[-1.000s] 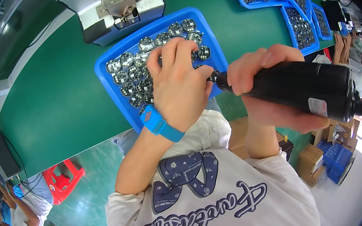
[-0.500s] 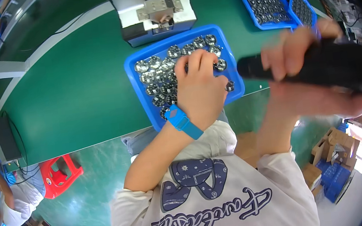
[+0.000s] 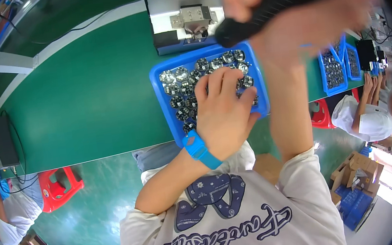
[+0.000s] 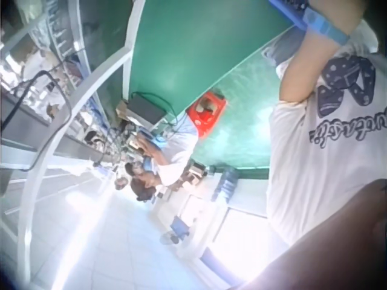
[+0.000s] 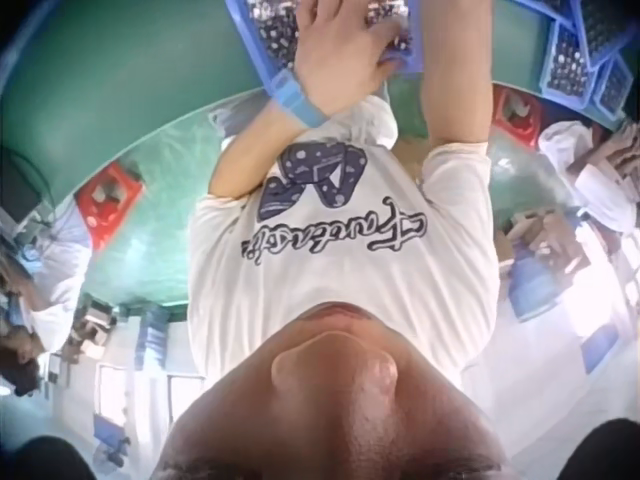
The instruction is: Using an electric screwdriver to fasten small components onto a circuit board.
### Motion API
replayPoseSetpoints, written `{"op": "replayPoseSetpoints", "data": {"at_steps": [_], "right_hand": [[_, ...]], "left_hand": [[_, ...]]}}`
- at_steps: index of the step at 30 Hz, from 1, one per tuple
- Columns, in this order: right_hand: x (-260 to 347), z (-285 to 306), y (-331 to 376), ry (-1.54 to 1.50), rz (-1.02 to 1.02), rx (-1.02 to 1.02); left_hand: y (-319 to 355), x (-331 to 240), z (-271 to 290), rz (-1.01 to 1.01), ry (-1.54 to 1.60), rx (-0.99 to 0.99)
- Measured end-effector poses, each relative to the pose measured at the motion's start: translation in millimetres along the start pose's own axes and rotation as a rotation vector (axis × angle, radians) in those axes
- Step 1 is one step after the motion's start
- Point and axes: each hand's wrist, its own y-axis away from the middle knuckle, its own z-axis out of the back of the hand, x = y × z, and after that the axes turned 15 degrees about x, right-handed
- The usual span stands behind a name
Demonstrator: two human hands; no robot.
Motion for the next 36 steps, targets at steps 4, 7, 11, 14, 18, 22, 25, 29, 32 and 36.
{"op": "replayPoseSetpoints", "data": {"at_steps": [4,7,11,14,18,22,25,29,32,36], "right_hand": [[3.9,108.4,24.3,-0.076,0.239,0.576],[-20.6,138.8,43.5,-0.252,0.234,0.436],[-46.6,140.6,60.6,-0.333,0.17,0.283],[-56.6,137.9,67.7,-0.335,0.138,0.157],[-64.2,132.3,72.2,-0.411,0.077,0.058],[-71.3,135.0,72.6,-0.358,0.068,0.075],[-60.9,127.1,73.1,-0.218,0.005,-0.019],[-61.5,139.8,75.2,-0.312,0.105,0.079],[-62.5,144.6,75.3,-0.304,0.143,0.157],[-61.8,144.7,78.1,-0.324,0.167,0.2]], "left_hand": [[-1.0,0.6,3.9,0.011,0.003,-0.021],[-5.6,11.1,-1.2,0.038,-0.043,-0.058],[-14.0,13.0,-7.1,0.077,-0.139,-0.075],[-20.3,8.9,-11.6,0.075,-0.163,-0.037],[-26.1,5.5,-15.0,0.102,-0.225,-0.019],[-29.0,6.6,-18.4,0.105,-0.248,-0.033],[-30.8,7.1,-19.6,0.094,-0.249,-0.051],[-30.8,8.7,-19.9,0.093,-0.237,-0.044],[-30.8,9.2,-21.4,0.097,-0.23,-0.051],[-27.6,10.9,-19.7,0.1,-0.227,-0.048]]}}
